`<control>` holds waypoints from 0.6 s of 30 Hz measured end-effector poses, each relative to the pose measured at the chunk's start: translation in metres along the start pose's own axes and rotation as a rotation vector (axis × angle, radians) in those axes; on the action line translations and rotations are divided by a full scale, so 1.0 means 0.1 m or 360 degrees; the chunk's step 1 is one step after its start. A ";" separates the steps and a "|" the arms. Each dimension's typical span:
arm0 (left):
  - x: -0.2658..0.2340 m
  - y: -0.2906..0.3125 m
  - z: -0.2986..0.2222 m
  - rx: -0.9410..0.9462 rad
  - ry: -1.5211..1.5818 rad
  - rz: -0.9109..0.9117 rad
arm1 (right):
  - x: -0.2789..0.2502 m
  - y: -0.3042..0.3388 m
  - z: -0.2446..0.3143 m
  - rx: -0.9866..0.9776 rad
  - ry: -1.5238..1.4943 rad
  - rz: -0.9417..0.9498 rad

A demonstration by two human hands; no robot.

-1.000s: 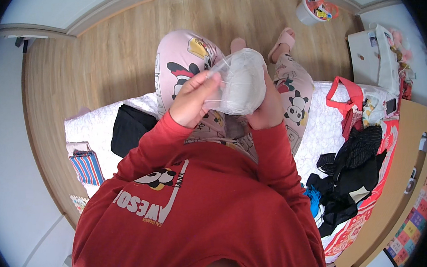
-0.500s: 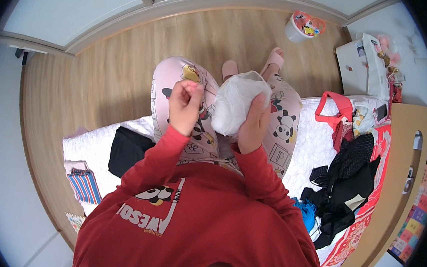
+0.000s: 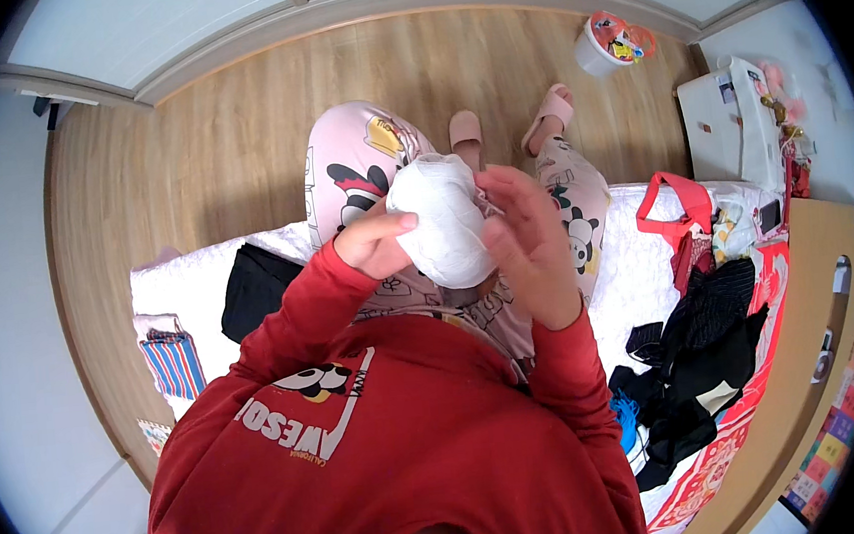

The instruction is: The person sits on the floor and folds a piece of white mesh fabric. They roll the fabric into a tight cylinder, then fold it into a compact square shape, and finally place it into a small clear plastic bag.

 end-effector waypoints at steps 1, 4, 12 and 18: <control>0.00 0.01 0.03 -0.0007 0.0130 0.0016 | -0.07 0.02 -0.03 0.0135 -0.0001 -0.0037; -0.09 0.05 0.09 -0.0007 0.0205 0.0027 | -0.34 0.05 0.06 -0.0069 0.0474 -0.0273; 0.00 -0.02 0.11 0.0001 -0.0600 0.0081 | -0.16 0.17 -0.41 0.0538 -0.0038 0.0169; 0.13 -0.18 0.28 0.0144 -0.1623 0.0097 | -0.55 0.37 -0.34 0.0514 0.0685 0.0062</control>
Point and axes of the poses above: each hand's wrist, its own y-axis away from the middle knuckle, its own x-axis out of the palm, z = x × y, the point moved 10 cm from there along -y, towards the middle knuckle, and after that the axes turned 10 degrees about -y, right-handed, at the moved point
